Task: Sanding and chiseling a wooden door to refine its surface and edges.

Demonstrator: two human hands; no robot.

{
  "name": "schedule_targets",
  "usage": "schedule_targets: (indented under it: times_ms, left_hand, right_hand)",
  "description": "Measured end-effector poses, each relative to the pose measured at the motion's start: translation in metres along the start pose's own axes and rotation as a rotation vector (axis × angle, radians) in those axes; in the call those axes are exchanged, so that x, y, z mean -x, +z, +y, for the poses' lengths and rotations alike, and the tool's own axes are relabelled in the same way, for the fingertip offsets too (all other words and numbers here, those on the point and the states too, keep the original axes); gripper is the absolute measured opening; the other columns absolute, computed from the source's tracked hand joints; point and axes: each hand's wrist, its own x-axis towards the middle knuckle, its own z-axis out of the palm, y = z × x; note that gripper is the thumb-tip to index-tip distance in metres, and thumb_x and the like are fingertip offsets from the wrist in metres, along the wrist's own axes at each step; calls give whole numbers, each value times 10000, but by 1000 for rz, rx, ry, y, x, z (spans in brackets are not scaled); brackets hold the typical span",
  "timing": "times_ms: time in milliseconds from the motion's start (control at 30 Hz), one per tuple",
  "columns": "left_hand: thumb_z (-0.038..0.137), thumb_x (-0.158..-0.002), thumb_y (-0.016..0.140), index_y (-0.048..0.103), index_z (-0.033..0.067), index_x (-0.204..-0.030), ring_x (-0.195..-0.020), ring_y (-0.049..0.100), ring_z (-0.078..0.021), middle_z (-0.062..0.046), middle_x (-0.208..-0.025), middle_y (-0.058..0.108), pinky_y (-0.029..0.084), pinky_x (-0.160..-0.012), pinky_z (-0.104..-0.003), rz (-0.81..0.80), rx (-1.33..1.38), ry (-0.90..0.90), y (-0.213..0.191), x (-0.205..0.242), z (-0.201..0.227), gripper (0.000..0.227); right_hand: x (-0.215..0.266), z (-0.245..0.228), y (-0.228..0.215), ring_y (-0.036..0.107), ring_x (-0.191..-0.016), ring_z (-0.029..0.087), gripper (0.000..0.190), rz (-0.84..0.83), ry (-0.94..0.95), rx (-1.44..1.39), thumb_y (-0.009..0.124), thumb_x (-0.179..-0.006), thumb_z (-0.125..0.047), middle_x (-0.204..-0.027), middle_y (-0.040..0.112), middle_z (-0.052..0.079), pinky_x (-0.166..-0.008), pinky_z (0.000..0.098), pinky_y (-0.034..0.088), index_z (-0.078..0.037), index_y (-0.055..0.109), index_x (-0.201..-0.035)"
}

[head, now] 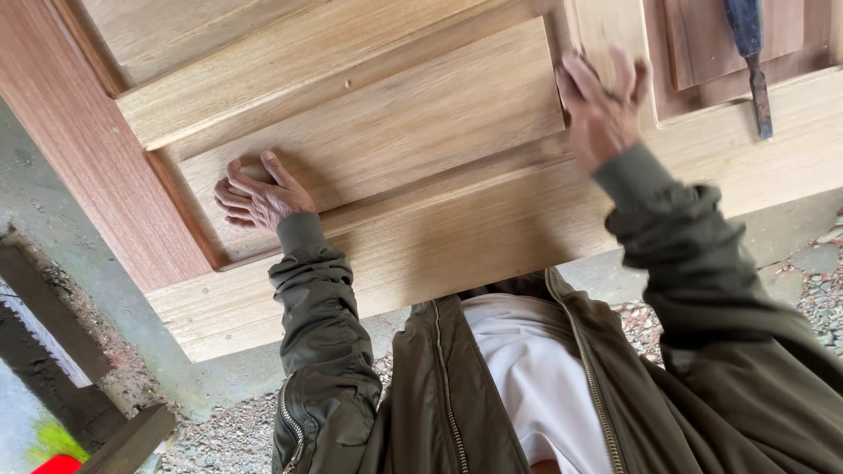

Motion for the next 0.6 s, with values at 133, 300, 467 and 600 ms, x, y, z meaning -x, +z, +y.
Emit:
schedule_targets:
  times_ms: [133,300,467,600]
  left_hand:
    - [499,-800,468,402,244,-1086,-1139,300,-271,-65,-1151,343,190,-915,-528,28,-17,10,2,-1,-3,390]
    - [499,-801,464,402,240,-1096,-1154,282,-268,-75,-1169,332,171,-925,-526,-4,-13,-2,1,0,-1,397]
    - [483,-806,471,404,228,-1095,-1142,295,-280,-81,-1157,339,192,-918,-528,0,-19,11,-1,1,-1,391]
    - [466,-801,483,397,234,-1088,-1152,279,-290,-78,-1159,342,184,-922,-545,1,1,-6,-3,-1,1,378]
  right_hand:
    - [5,-10,-6,147,-1193,314,540,-23,56,-7,541,-707,220,-1286,422,-23,-953,528,55,-9,612,-1192]
    - [-62,7,2,235,-1074,486,860,-101,66,-42,441,-491,293,-1240,414,107,-849,633,23,18,430,-1306]
    - [-4,7,3,207,-1209,323,613,-5,-62,156,510,-618,187,-1300,452,19,-991,506,71,5,631,-1190]
    - [35,-7,-16,115,-1274,234,527,-92,-7,96,563,-626,148,-1299,459,-99,-994,453,103,-70,672,-1093]
